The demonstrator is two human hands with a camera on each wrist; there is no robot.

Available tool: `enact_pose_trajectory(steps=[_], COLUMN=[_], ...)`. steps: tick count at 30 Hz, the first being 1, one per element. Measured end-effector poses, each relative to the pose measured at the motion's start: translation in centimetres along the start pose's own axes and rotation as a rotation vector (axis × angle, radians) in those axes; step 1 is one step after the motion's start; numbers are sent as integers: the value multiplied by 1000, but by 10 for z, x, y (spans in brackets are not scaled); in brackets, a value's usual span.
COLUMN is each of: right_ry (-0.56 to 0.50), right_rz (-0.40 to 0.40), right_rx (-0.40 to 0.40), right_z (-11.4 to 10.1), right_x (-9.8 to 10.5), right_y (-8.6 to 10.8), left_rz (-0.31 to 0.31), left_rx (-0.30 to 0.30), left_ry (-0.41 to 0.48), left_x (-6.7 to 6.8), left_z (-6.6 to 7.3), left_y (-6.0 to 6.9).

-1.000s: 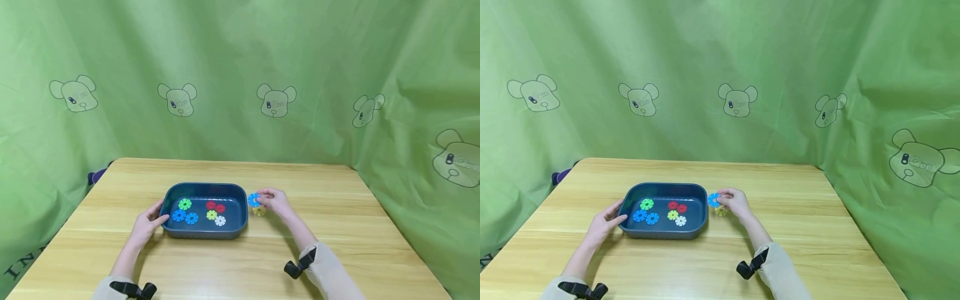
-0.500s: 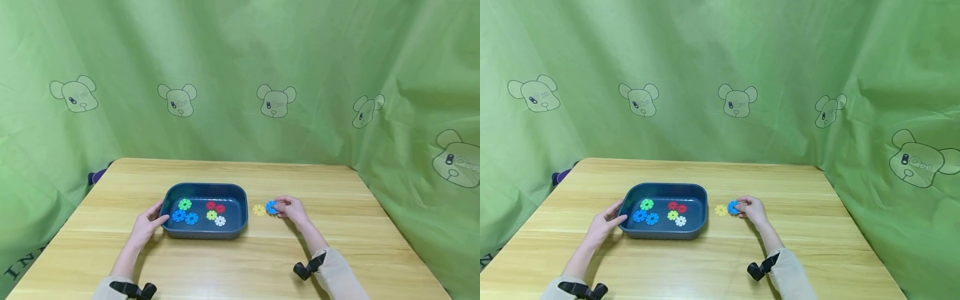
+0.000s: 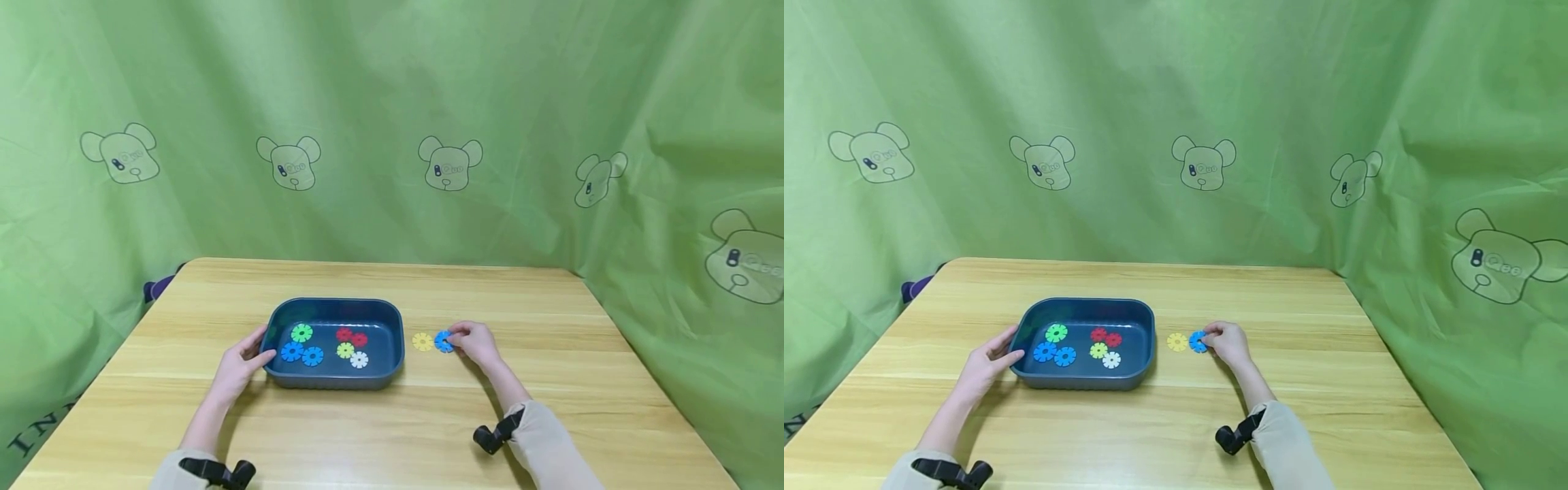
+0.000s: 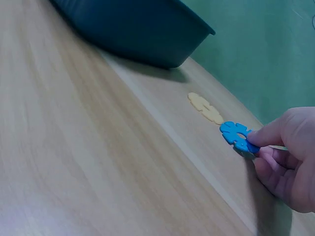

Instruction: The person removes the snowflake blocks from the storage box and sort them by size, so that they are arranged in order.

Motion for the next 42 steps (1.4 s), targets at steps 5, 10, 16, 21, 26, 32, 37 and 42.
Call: enact_pose_trajectory(steps=[5,10,16,21,26,32,37,42], right_ry=[85,104,109,98,84,13,-89,-106], right_rz=[6,24,35,43,49,35,2,-30], right_rx=[-14,-21,-9,-20,-25,-40,-68,-54], right_z=[-3,-4,-3,-2,-1,-2,-5,-11], right_x=[-2,-4,-5,-5,-5,-2,2,4], right_y=[-1,-3,-4,-5,-5,-3,0,0], left_rz=[1,-1,0,5,6,10,10,7], left_rx=[-3,-5,-6,-12,-17,-20,-22,-20], left_ry=[-2,-2,-9,-11,-8,-5,-4,5], left_x=[0,1,1,0,0,0,0,-1], left_z=[0,-1,-1,0,0,-1,-2,-2], left_y=[-1,-2,-2,-2,-1,-1,-1,-1])
Point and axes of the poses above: each hand's wrist, its own y-axis away from the middle knuckle, its own x-axis out of the back of the hand, z = x × y, the point moved 1 cm from there along -y, towards the middle knuckle, and after that the axes turned 1 degree about -x, right-handed, at the moved point
